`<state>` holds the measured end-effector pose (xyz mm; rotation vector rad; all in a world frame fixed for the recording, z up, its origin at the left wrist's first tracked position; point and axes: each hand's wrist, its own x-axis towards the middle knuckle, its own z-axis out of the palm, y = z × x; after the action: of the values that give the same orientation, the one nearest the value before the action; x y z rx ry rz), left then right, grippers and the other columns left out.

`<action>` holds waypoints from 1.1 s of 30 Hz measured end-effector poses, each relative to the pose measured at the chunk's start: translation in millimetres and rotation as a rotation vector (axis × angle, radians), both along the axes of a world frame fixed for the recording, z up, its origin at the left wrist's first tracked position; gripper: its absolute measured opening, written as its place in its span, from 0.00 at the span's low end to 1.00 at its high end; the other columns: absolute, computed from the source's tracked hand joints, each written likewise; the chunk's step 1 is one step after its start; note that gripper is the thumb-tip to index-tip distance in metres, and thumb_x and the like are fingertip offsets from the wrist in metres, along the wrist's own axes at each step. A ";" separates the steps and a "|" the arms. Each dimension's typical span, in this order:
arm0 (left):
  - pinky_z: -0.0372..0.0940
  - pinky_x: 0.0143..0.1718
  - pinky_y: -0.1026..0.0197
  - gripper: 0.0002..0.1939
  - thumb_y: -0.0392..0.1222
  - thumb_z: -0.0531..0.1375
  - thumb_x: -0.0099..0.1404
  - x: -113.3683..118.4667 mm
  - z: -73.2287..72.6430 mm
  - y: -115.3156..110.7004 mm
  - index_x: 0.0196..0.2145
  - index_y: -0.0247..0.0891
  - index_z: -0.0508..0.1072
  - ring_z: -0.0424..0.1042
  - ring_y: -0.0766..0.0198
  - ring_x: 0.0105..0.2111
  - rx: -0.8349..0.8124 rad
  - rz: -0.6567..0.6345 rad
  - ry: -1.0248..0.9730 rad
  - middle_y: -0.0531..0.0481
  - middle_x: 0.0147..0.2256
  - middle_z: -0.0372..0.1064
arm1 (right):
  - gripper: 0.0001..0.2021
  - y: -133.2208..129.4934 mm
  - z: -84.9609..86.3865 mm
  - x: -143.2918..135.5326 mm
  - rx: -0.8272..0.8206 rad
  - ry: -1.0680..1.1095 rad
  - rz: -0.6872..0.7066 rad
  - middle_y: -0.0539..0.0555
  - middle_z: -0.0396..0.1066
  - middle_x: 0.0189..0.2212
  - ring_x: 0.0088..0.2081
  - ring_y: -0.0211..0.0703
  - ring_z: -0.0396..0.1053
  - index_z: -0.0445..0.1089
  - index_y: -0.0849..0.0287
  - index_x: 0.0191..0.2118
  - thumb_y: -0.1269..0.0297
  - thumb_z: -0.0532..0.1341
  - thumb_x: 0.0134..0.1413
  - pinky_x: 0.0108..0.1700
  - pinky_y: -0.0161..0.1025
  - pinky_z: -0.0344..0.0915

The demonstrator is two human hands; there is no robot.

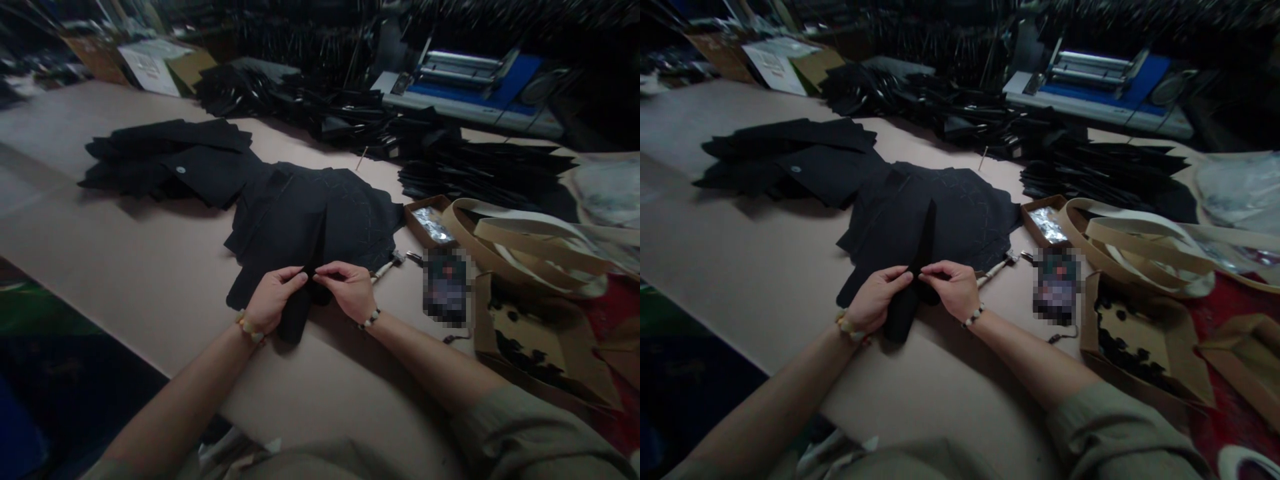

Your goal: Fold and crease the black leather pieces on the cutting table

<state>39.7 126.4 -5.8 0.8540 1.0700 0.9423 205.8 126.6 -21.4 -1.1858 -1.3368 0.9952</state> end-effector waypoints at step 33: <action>0.65 0.51 0.58 0.17 0.49 0.63 0.62 -3.3 6.8 -5.3 0.43 0.36 0.80 0.73 0.56 0.46 0.344 -0.069 0.347 0.47 0.42 0.77 | 0.04 3.0 5.1 6.1 0.073 0.012 0.125 0.52 0.77 0.29 0.32 0.40 0.74 0.79 0.56 0.29 0.63 0.70 0.46 0.36 0.36 0.71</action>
<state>36.3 121.1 1.1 1.3677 1.1804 0.9549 211.9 129.7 -16.2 -1.0501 -1.4404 1.0314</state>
